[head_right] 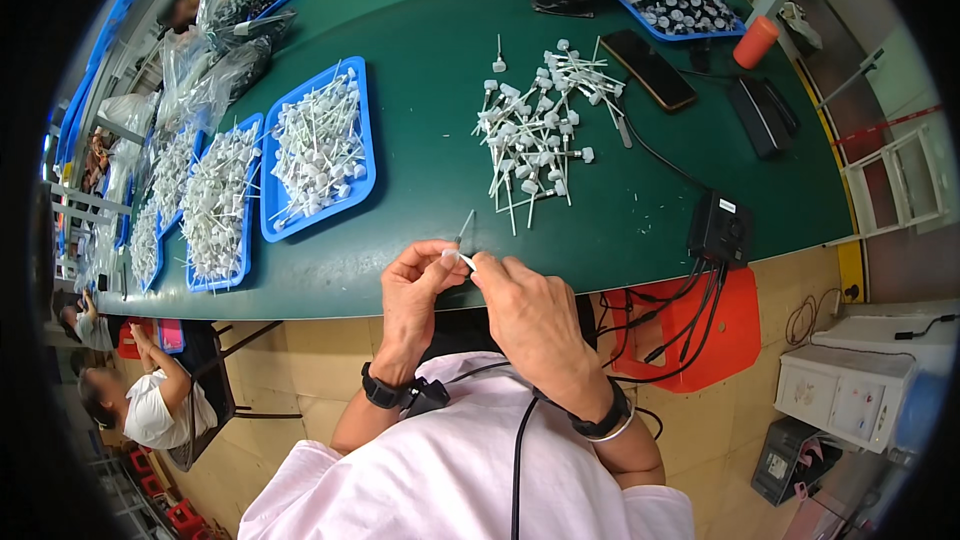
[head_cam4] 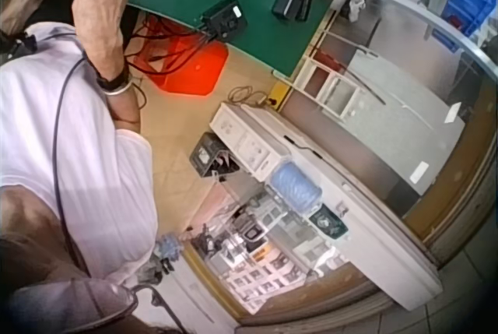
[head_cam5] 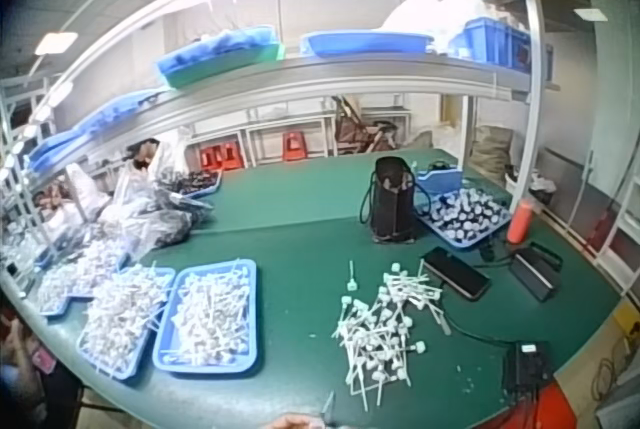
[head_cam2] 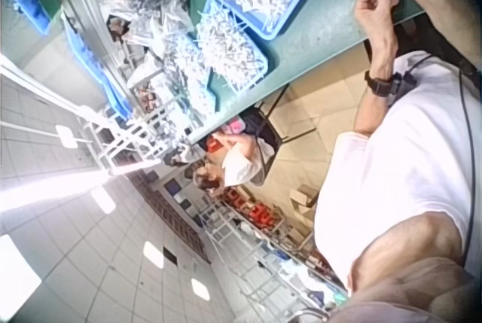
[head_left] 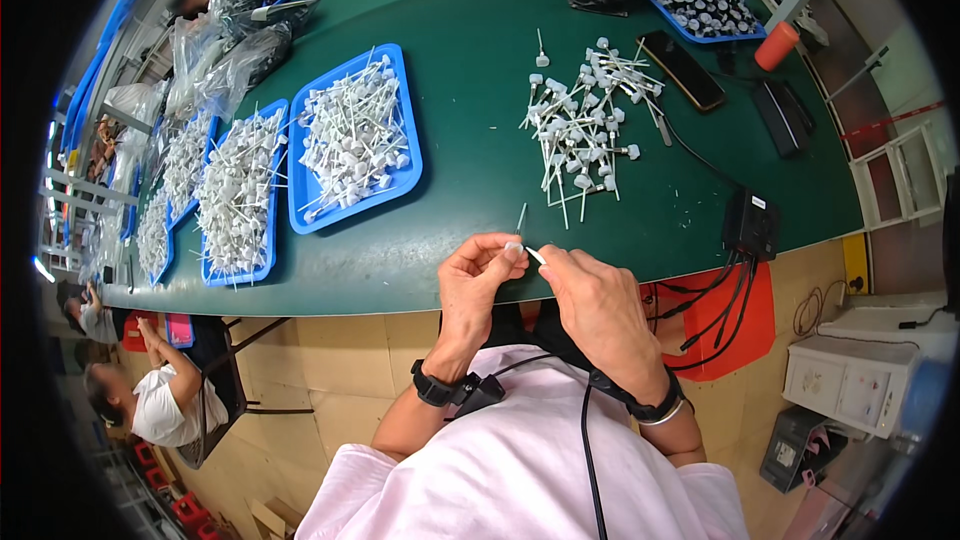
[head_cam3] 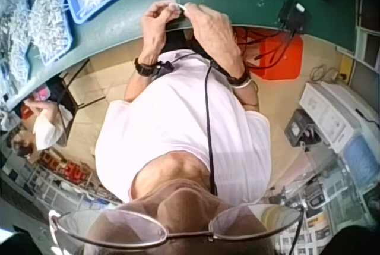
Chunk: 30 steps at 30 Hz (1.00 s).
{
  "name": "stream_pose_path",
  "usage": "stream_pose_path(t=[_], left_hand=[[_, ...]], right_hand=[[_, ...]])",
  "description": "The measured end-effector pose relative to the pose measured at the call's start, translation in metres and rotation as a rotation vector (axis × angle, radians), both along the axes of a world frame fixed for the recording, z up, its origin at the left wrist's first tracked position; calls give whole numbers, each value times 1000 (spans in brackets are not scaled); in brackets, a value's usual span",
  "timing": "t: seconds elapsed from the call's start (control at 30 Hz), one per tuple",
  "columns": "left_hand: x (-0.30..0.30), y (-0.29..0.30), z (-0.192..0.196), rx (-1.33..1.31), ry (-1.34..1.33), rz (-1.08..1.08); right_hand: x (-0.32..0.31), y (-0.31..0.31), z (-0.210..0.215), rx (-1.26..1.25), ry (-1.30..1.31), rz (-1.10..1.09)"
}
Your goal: Assembling small electronic components with wires at a workbench.
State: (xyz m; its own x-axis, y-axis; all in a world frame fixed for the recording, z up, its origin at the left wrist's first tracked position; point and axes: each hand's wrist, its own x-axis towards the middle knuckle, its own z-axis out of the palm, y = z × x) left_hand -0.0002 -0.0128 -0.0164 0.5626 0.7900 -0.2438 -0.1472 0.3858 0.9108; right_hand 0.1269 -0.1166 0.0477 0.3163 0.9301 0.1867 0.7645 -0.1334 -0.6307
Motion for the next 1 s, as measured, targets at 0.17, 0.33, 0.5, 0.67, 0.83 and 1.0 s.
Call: stream_pose_path(t=[0.17,0.33,0.5,0.67,0.83,1.0], left_hand=[[2,-1,9,-61,-1,-5],[4,-4,10,-32,2,38],[2,-5,8,54,4,31],[1,-6,8,95,20,33],[2,-8,9,129,17,44],[2,-9,9,152,39,64]], right_hand=[[-4,2,-5,-38,-74,-4],[-6,3,-5,-46,-75,-15],[-8,5,-8,-8,-58,-26],[-9,6,-8,-33,-42,-23],[-9,7,-8,-31,-14,-27],[-10,7,-11,-23,17,-35]])
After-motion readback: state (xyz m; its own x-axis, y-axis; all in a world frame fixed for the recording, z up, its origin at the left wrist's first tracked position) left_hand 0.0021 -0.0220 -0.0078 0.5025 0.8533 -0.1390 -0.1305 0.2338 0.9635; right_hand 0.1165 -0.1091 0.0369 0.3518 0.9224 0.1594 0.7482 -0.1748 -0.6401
